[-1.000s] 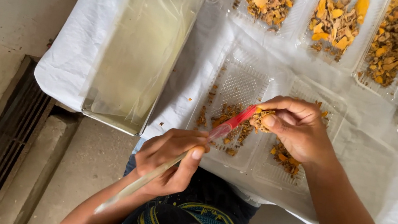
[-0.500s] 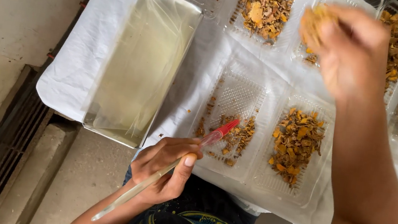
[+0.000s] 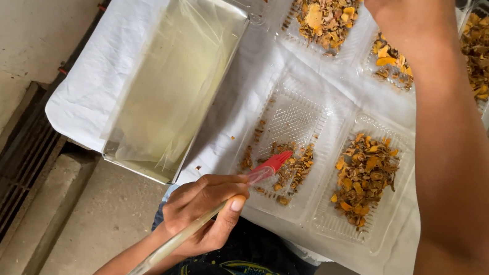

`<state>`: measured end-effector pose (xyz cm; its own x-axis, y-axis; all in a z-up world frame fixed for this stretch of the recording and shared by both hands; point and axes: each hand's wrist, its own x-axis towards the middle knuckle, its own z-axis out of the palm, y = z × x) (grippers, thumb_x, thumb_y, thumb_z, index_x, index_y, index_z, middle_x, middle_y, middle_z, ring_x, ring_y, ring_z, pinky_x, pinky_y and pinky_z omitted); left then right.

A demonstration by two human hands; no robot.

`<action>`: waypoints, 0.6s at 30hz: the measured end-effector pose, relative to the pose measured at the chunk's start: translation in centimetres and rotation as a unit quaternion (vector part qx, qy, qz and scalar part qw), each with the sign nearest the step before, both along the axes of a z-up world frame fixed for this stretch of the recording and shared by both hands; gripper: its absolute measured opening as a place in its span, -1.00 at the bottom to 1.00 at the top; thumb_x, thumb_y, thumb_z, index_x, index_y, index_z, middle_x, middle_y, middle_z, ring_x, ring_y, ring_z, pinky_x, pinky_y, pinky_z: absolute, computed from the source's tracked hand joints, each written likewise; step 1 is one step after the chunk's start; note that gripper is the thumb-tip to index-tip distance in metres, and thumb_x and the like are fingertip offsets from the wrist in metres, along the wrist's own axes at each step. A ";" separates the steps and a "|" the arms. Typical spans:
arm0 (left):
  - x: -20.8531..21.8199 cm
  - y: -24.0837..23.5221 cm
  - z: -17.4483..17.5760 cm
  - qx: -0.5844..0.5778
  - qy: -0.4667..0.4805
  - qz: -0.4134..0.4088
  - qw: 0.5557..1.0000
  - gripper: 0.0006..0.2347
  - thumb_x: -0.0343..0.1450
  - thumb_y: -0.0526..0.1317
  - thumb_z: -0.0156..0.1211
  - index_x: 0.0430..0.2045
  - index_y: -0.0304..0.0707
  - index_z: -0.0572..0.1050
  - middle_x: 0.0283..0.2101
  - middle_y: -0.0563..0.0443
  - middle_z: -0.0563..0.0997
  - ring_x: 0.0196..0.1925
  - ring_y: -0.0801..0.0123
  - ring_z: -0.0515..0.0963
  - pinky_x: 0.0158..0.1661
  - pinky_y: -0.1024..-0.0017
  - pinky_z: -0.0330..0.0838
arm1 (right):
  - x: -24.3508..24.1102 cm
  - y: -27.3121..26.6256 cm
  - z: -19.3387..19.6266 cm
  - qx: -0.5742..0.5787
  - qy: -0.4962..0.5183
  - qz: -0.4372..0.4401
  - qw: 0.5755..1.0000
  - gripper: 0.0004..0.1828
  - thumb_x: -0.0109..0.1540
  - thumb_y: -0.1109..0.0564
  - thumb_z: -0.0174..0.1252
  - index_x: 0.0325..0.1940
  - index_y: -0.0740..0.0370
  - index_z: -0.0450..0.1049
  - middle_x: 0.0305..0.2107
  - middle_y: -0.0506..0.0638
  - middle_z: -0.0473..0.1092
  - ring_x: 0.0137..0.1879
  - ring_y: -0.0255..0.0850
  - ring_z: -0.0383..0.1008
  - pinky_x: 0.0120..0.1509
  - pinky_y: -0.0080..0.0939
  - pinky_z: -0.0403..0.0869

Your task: Sorting dried tea leaves and packaging them into small plastic containers while using a brush to clean the workspace.

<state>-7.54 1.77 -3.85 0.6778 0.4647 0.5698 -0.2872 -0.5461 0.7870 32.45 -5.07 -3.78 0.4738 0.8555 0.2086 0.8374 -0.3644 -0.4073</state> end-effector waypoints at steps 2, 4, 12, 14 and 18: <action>-0.1 -0.1 0.2 0.009 0.002 -0.001 1.000 -0.88 0.49 -0.35 0.07 -0.34 -0.46 0.54 -0.32 -0.16 0.68 -0.25 0.19 0.77 -0.21 0.47 0.69 | -0.8 0.0 0.3 -0.012 0.026 0.002 1.000 -0.92 0.51 0.33 0.15 -0.04 0.29 0.38 -0.20 0.10 0.42 -0.13 -0.06 0.43 0.00 0.07 0.37; -0.5 -0.2 0.4 0.012 0.009 0.006 1.000 -0.88 0.50 -0.36 0.05 -0.31 -0.46 0.54 -0.29 -0.15 0.67 -0.25 0.22 0.74 -0.18 0.48 0.63 | -1.5 -0.2 0.0 -0.033 0.112 -0.080 0.990 -0.50 0.63 0.25 0.12 -0.35 0.13 0.12 -0.49 -0.12 0.12 -0.34 -0.32 0.07 -0.21 -0.14 0.06; -1.3 -0.2 0.3 0.054 0.000 0.045 0.997 -0.85 0.51 -0.34 0.06 -0.23 -0.52 0.53 -0.25 -0.13 0.71 -0.12 0.15 0.78 -0.10 0.44 0.71 | -14.5 -6.3 5.2 -0.146 0.076 0.126 0.978 -0.66 0.31 0.17 0.21 0.17 0.26 0.52 -0.20 0.06 0.46 -0.14 -0.12 0.53 -0.03 -0.14 0.63; -1.0 -0.2 0.5 0.066 0.000 0.048 0.997 -0.85 0.52 -0.35 0.03 -0.22 -0.53 0.52 -0.24 -0.14 0.70 -0.12 0.11 0.78 -0.10 0.41 0.72 | -16.4 -8.4 4.2 -0.184 0.054 0.166 0.967 -0.63 0.34 0.02 0.15 0.20 0.16 0.50 -0.29 -0.03 0.40 -0.26 -0.19 0.51 -0.27 -0.16 0.69; -0.6 -0.4 1.2 0.154 0.003 0.073 0.985 -0.87 0.51 -0.39 0.02 -0.33 -0.53 0.52 -0.29 -0.09 0.67 -0.22 0.15 0.77 -0.22 0.43 0.69 | -18.4 -10.9 3.4 -0.092 -0.076 0.222 0.968 -0.55 0.28 -0.06 0.29 0.11 0.31 0.51 -0.16 0.07 0.46 -0.09 -0.09 0.49 0.10 -0.02 0.49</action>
